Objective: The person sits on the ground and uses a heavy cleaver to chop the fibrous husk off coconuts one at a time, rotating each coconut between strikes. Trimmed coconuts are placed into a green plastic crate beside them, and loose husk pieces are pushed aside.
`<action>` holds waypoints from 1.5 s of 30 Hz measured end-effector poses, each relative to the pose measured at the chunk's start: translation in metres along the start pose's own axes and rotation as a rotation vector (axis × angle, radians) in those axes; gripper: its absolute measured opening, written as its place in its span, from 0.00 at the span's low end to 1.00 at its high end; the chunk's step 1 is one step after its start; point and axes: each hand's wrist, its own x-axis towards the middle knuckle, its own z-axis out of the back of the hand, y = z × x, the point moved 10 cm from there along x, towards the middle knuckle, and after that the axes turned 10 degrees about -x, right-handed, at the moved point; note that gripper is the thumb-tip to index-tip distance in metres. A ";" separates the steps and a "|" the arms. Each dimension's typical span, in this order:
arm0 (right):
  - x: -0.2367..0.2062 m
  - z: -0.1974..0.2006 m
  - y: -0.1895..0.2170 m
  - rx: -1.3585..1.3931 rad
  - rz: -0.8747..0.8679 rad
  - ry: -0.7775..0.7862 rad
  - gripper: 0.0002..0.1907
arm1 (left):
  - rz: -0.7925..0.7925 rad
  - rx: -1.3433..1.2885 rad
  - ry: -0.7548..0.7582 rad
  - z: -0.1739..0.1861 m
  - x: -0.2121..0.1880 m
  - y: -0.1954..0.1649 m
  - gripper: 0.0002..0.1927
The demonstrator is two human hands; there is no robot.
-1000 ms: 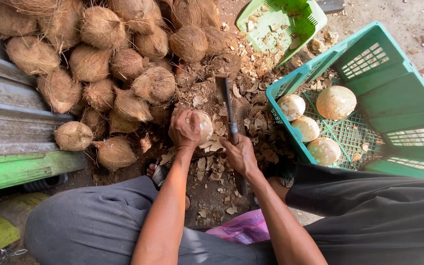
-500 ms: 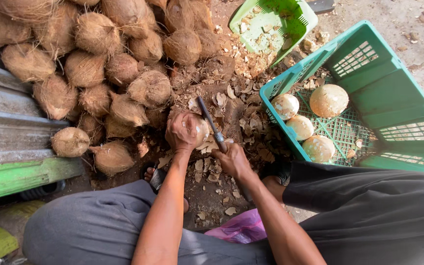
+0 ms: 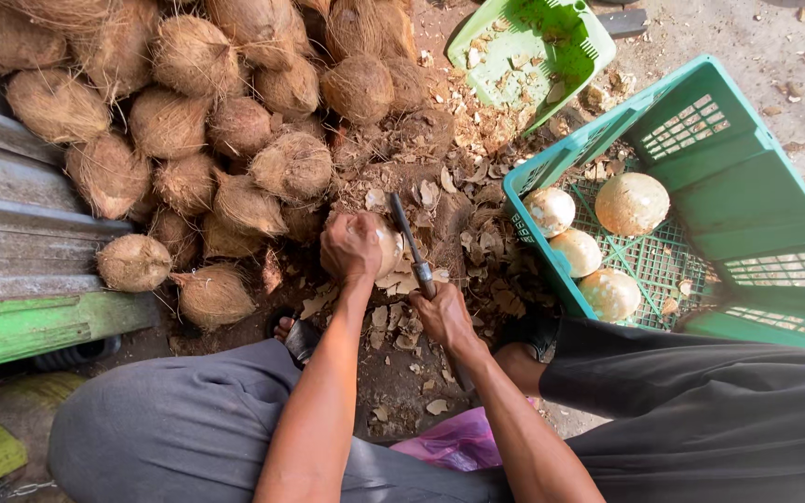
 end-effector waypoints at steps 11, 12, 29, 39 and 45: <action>0.036 -0.004 -0.055 0.096 -0.121 0.433 0.20 | -0.176 0.042 0.072 0.005 0.007 -0.013 0.15; 0.036 -0.010 -0.056 0.221 -0.147 0.491 0.19 | -0.165 0.057 0.102 0.004 0.009 -0.014 0.14; 0.025 0.010 0.008 0.115 0.211 -0.040 0.22 | -0.179 0.070 0.082 0.004 0.012 -0.026 0.16; 0.034 -0.034 -0.051 0.104 -0.132 0.238 0.15 | -0.105 0.021 0.166 0.007 0.004 -0.024 0.23; 0.031 -0.020 -0.029 0.140 -0.118 0.216 0.18 | -0.770 0.225 0.131 0.015 -0.026 -0.071 0.56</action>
